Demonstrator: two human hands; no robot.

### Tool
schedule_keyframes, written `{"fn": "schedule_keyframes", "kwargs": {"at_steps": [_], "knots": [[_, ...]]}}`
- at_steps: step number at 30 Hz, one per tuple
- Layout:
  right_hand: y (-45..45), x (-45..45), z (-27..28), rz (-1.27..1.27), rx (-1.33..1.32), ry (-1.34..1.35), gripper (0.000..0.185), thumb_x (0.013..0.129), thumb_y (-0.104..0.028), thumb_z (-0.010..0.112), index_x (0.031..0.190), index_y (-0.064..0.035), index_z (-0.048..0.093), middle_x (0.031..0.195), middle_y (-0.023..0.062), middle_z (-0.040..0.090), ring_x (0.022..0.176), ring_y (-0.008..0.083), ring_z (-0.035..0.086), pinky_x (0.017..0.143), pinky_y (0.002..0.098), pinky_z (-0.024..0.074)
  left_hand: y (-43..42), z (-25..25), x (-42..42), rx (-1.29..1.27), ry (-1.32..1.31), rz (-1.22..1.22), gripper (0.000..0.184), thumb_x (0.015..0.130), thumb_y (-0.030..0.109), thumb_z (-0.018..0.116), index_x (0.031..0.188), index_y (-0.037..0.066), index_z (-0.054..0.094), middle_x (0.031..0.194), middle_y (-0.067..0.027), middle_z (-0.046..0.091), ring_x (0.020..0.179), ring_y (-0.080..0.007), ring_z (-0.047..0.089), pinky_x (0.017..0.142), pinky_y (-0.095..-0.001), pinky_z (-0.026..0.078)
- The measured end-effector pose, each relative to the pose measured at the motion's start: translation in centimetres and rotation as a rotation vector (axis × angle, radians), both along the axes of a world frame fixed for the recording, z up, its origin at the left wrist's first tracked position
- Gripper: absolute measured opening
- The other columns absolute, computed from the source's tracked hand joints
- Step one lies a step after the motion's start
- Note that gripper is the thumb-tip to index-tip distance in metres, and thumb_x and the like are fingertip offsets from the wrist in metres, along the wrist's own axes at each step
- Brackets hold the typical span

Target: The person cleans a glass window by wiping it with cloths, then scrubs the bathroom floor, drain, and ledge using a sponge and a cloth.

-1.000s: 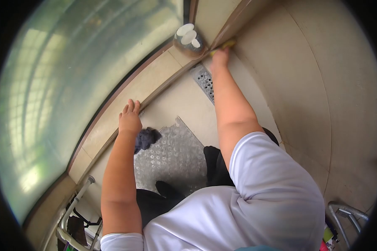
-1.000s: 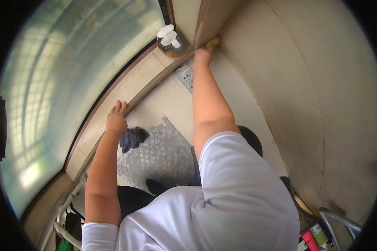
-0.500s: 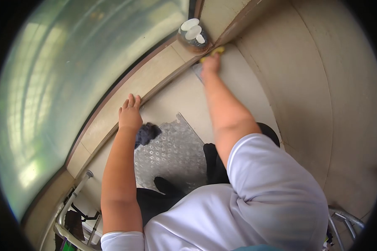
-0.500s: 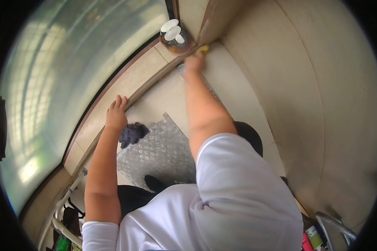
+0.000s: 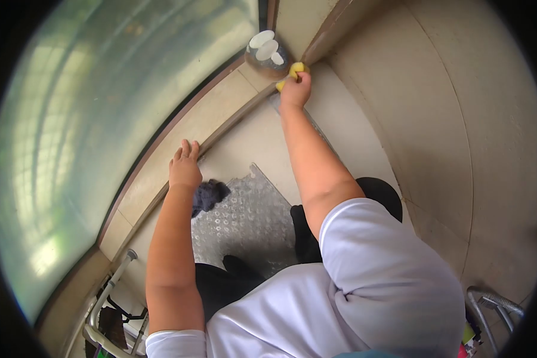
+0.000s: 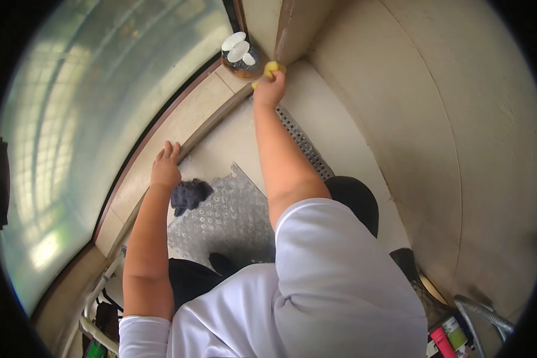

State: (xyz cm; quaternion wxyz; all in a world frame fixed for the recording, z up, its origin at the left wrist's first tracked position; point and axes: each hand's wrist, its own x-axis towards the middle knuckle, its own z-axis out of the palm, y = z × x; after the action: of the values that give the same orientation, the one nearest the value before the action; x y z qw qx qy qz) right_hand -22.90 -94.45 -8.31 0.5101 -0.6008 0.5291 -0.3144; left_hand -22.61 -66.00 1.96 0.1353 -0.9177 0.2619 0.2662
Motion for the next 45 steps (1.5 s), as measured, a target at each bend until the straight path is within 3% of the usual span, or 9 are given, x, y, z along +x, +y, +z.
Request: {"fn": "schedule_keyframes", "kwargs": {"at_steps": [10, 16, 20, 26, 28, 31, 35, 40, 45], "knots": [[-4.2, -1.8, 1.0, -0.455, 0.044, -0.300, 0.025, 0.075, 0.005, 0.041, 0.099, 0.0032, 0.041, 0.100, 0.0220, 0.049, 0.093, 0.0346, 0.048, 0.085, 0.0374, 0.0372, 0.6, 0.0, 0.2, -0.023, 0.012, -0.013, 0.059, 0.076, 0.004, 0.046, 0.132, 0.017, 0.030, 0.139, -0.0107, 0.025, 0.123, -0.0258, 0.031, 0.097, -0.0364, 0.031], [-3.7, 1.0, 4.7, -0.087, -0.430, -0.055, 0.031, 0.074, 0.004, 0.040, 0.105, 0.0045, 0.038, 0.106, 0.0245, 0.045, 0.099, 0.0384, 0.045, 0.087, 0.0393, 0.0356, 1.0, -0.6, -0.2, -0.045, -0.043, -0.034, 0.057, 0.077, 0.005, 0.045, 0.131, 0.017, 0.031, 0.138, -0.0112, 0.027, 0.122, -0.0261, 0.032, 0.096, -0.0372, 0.031], [-2.6, -2.4, -4.1, 0.343, 0.036, 0.084, 0.025, 0.077, 0.000, 0.045, 0.102, 0.0028, 0.043, 0.100, 0.0186, 0.049, 0.094, 0.0256, 0.051, 0.080, 0.0337, 0.0410, 0.5, 0.2, 0.0, -0.043, -0.041, -0.038, 0.055, 0.078, 0.006, 0.045, 0.131, 0.017, 0.031, 0.137, -0.0111, 0.028, 0.120, -0.0260, 0.035, 0.095, -0.0371, 0.032], [20.0, -3.9, -0.4, 0.701, 0.277, 0.251, 0.050, 0.080, -0.003, 0.049, 0.126, -0.0025, 0.030, 0.119, 0.0188, 0.042, 0.109, 0.0258, 0.044, 0.092, 0.0360, 0.0366, 1.4, -1.0, 0.2, -0.105, -0.087, -0.050, 0.065, 0.071, 0.001, 0.049, 0.131, 0.019, 0.032, 0.137, -0.0105, 0.027, 0.117, -0.0274, 0.039, 0.094, -0.0352, 0.035], [26.9, -4.3, 2.7, 0.561, 0.987, -0.322, 0.044, 0.081, -0.010, 0.050, 0.122, -0.0041, 0.035, 0.115, 0.0160, 0.045, 0.105, 0.0240, 0.047, 0.089, 0.0343, 0.0375, 1.5, -1.4, 0.3, -0.123, -0.075, -0.023, 0.064, 0.071, 0.002, 0.049, 0.130, 0.020, 0.033, 0.137, -0.0093, 0.028, 0.117, -0.0262, 0.039, 0.094, -0.0343, 0.035], [22.3, -3.6, -1.2, 0.537, 0.681, 0.005, 0.027, 0.081, -0.004, 0.045, 0.108, -0.0015, 0.044, 0.102, 0.0146, 0.051, 0.093, 0.0210, 0.050, 0.082, 0.0326, 0.0411, 1.8, -0.1, 0.8, -0.128, -0.001, -0.036, 0.061, 0.073, 0.002, 0.047, 0.130, 0.020, 0.034, 0.137, -0.0074, 0.029, 0.118, -0.0245, 0.038, 0.096, -0.0331, 0.033], [9.5, -1.5, -3.1, 0.063, 0.528, -0.269, 0.016, 0.080, 0.002, 0.041, 0.094, -0.0034, 0.045, 0.091, 0.0090, 0.052, 0.078, 0.0165, 0.050, 0.070, 0.0333, 0.0449, 2.4, -1.6, -0.2, -0.249, -0.088, 0.027, 0.046, 0.080, 0.011, 0.040, 0.125, 0.021, 0.040, 0.137, -0.0053, 0.029, 0.119, -0.0245, 0.036, 0.097, -0.0380, 0.030], [20.4, -1.8, -3.2, 0.207, 0.775, -0.232, 0.022, 0.076, 0.006, 0.042, 0.095, -0.0043, 0.046, 0.089, 0.0092, 0.054, 0.076, 0.0174, 0.054, 0.064, 0.0309, 0.0477, 3.2, -2.1, -1.8, -0.417, -0.169, 0.094, 0.055, 0.071, 0.004, 0.050, 0.124, 0.018, 0.043, 0.134, -0.0078, 0.035, 0.120, -0.0262, 0.036, 0.097, -0.0357, 0.032], [25.2, -3.9, -0.7, 0.605, 1.368, -0.094, 0.020, 0.077, 0.002, 0.049, 0.095, -0.0064, 0.046, 0.088, 0.0100, 0.052, 0.081, 0.0219, 0.055, 0.065, 0.0337, 0.0490, 7.5, -3.8, -7.8, -0.963, -0.297, 0.941, 0.030, 0.077, 0.019, 0.056, 0.101, 0.002, 0.051, 0.104, -0.0169, 0.054, 0.092, -0.0309, 0.053, 0.081, -0.0377, 0.042]]}}
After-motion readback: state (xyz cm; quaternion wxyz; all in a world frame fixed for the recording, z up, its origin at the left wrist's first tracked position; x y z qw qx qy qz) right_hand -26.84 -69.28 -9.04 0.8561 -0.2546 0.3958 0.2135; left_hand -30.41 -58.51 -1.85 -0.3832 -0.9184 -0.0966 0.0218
